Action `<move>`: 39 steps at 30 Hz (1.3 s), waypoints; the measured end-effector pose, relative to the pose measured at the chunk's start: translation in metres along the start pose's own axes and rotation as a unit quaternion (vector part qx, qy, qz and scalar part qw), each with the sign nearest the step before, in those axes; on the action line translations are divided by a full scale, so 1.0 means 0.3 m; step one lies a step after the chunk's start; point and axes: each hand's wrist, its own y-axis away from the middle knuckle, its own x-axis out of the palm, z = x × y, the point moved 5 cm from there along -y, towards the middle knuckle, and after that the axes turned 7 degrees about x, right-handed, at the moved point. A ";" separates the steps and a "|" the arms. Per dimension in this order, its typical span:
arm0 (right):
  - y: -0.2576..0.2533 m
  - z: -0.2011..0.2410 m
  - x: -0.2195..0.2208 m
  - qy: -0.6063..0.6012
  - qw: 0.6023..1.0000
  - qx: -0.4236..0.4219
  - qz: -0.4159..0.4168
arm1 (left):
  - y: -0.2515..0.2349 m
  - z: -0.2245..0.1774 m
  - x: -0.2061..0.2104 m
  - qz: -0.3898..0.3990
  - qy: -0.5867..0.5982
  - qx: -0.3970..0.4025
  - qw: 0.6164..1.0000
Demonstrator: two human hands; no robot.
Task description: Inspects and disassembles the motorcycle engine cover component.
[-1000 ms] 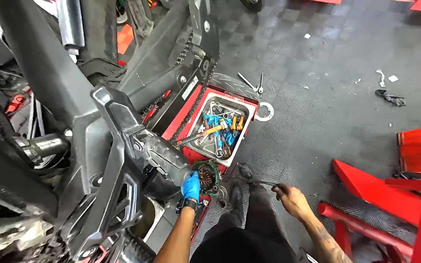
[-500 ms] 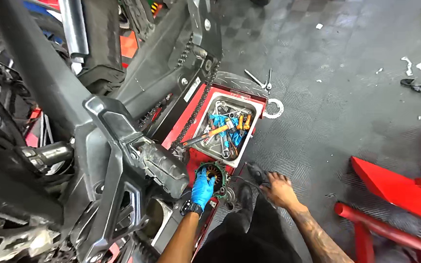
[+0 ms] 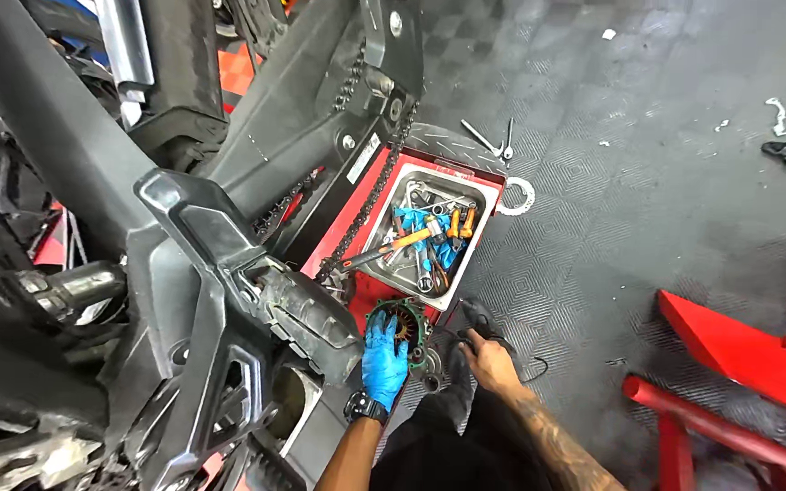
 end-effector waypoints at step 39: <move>-0.104 0.170 -0.211 0.030 0.997 -0.048 -0.047 | -0.169 -0.066 0.002 0.187 -0.164 0.035 0.968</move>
